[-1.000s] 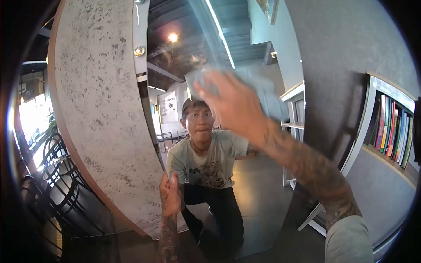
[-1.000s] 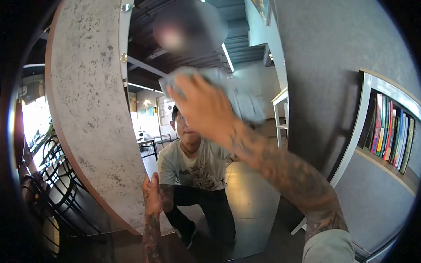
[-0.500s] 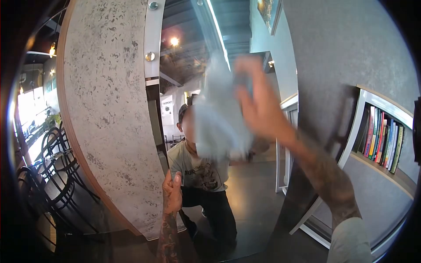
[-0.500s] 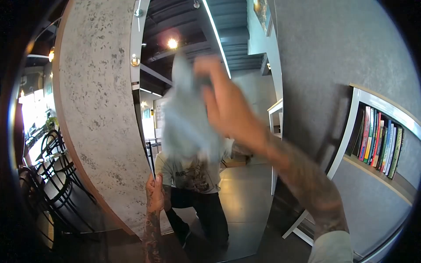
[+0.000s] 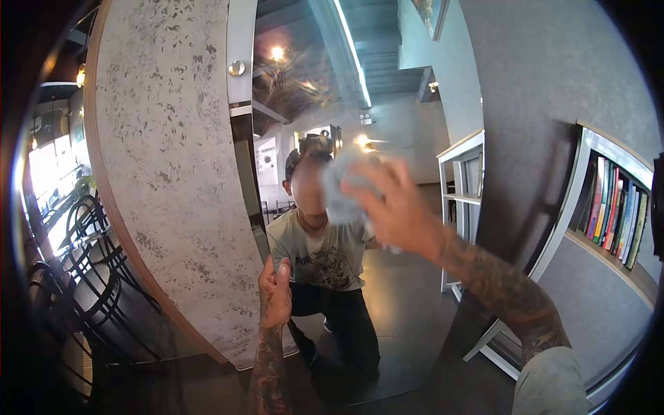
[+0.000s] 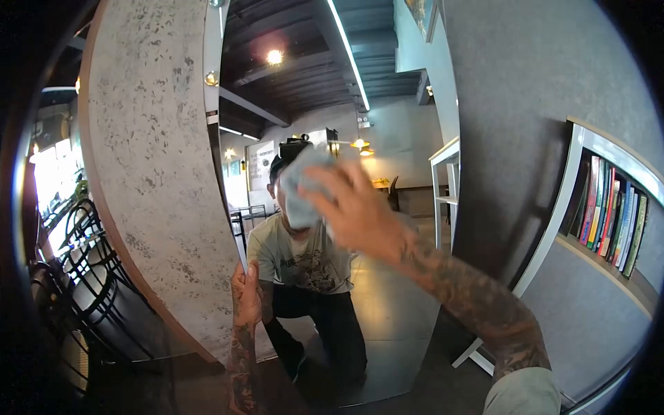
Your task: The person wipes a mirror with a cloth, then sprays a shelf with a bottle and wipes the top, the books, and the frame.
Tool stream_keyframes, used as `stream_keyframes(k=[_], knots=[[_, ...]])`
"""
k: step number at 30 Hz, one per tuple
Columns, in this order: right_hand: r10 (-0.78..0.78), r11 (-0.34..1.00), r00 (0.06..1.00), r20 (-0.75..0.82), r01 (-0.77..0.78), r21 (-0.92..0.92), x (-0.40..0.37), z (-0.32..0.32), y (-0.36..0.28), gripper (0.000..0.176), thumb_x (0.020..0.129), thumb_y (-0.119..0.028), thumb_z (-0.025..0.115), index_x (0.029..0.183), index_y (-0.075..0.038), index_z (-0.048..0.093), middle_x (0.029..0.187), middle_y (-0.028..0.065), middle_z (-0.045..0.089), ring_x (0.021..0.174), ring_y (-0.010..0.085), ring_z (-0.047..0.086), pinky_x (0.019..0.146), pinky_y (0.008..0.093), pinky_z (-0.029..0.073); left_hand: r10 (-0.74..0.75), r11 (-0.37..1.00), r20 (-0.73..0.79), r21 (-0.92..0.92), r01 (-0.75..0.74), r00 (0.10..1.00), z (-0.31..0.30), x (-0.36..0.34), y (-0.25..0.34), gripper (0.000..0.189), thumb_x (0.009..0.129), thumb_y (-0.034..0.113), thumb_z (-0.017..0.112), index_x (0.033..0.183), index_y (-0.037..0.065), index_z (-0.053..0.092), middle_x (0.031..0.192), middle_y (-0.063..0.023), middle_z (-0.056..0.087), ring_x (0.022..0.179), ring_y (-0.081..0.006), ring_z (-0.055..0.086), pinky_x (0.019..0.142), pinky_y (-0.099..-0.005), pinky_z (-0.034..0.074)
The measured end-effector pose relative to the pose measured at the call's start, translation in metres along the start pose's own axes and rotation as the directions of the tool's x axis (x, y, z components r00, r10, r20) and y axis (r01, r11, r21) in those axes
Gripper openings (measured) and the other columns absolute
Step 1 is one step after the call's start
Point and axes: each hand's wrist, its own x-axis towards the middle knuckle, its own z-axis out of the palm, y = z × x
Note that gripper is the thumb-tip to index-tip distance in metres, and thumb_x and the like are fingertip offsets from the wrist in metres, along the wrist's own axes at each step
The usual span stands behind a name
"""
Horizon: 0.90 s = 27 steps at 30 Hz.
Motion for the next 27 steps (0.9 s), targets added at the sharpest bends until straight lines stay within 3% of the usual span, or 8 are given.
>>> stream_keyframes(k=[8,12,14,16,17,21,25,27], knots=[[-0.147,0.946,0.965,0.219,0.072,0.316,-0.156,0.009,-0.113,0.040,0.085,-0.013,0.068,0.125,-0.011,0.070,0.120,0.0006,0.064,0.089,0.0212,0.055,0.078,0.0327,0.049,-0.067,0.998,-0.035,0.012,0.068,0.997,0.004,-0.002,0.007,0.063,0.104,0.036,0.059,0.148,-0.006,0.042,0.080,0.0069,0.052,0.056,0.0031,0.032,0.048,-0.0178,0.021],[-0.256,0.896,0.936,0.243,0.135,0.424,-0.122,-0.014,-0.105,0.045,0.095,-0.015,0.063,0.140,-0.009,0.058,0.112,0.0039,0.063,0.088,0.0201,0.060,0.076,0.0339,0.049,-0.059,0.998,0.011,0.022,0.059,0.998,0.001,-0.003,0.008,0.061,0.104,0.037,0.059,0.145,-0.005,0.045,0.071,0.0103,0.043,0.055,0.0019,0.030,0.048,-0.0182,0.020],[0.092,0.410,0.637,0.765,-0.725,0.554,-0.016,-0.060,-0.074,0.046,0.106,-0.022,0.055,0.147,-0.004,0.046,0.118,0.0083,0.061,0.094,0.0146,0.057,0.083,0.0345,0.050,-0.014,1.000,-0.017,-0.011,0.014,1.000,0.001,-0.001,-0.002,0.057,0.103,0.038,0.059,0.141,-0.003,0.049,0.071,0.0107,0.042,0.055,0.0021,0.030,0.048,-0.0185,0.020],[-0.062,0.822,0.975,0.212,-0.071,0.565,0.057,-0.063,-0.004,0.044,0.100,-0.018,0.060,0.140,-0.004,0.052,0.125,0.0138,0.062,0.111,0.0262,0.060,0.096,0.0398,0.048,0.078,0.996,-0.024,-0.050,-0.080,0.997,0.009,-0.001,0.007,0.050,0.103,0.039,0.060,0.132,-0.001,0.053,0.070,0.0117,0.040,0.055,0.0026,0.029,0.047,-0.0192,0.019],[-0.129,0.940,0.987,-0.099,0.154,0.306,0.093,-0.064,0.032,0.043,0.097,-0.016,0.063,0.137,-0.004,0.056,0.128,0.0165,0.063,0.120,0.0320,0.061,0.102,0.0425,0.047,0.124,0.990,-0.027,-0.069,-0.126,0.992,0.013,-0.002,0.011,0.046,0.103,0.039,0.060,0.128,0.000,0.055,0.069,0.0122,0.038,0.055,0.0028,0.028,0.047,-0.0196,0.018],[-0.074,0.997,0.965,-0.252,0.074,-0.013,0.209,-0.078,0.132,0.039,0.088,-0.007,0.066,0.127,-0.005,0.061,0.116,0.0173,0.063,0.117,0.0388,0.056,0.102,0.0413,0.046,0.028,0.999,-0.011,0.038,-0.028,1.000,0.005,-0.001,0.009,0.045,0.104,0.039,0.058,0.126,0.001,0.056,0.068,0.0130,0.038,0.055,0.0033,0.028,0.047,-0.0203,0.018],[0.093,0.995,0.985,-0.143,-0.085,0.061,0.206,-0.043,0.154,0.041,0.082,0.000,0.067,0.121,-0.012,0.063,0.112,0.0120,0.065,0.107,0.0377,0.059,0.096,0.0448,0.048,0.028,0.999,-0.025,0.035,-0.027,0.999,0.007,0.000,0.008,0.045,0.104,0.040,0.057,0.126,0.001,0.056,0.068,0.0136,0.037,0.054,0.0033,0.026,0.046,-0.0211,0.017],[-0.076,0.976,0.976,-0.205,0.115,0.185,0.168,-0.027,0.131,0.043,0.078,0.002,0.067,0.118,-0.013,0.064,0.112,0.0116,0.065,0.110,0.0371,0.057,0.097,0.0441,0.047,0.103,0.995,-0.026,-0.010,-0.103,0.994,0.011,0.004,0.006,0.045,0.104,0.040,0.058,0.127,0.001,0.056,0.071,0.0125,0.041,0.057,0.0029,0.030,0.049,-0.0198,0.021]])
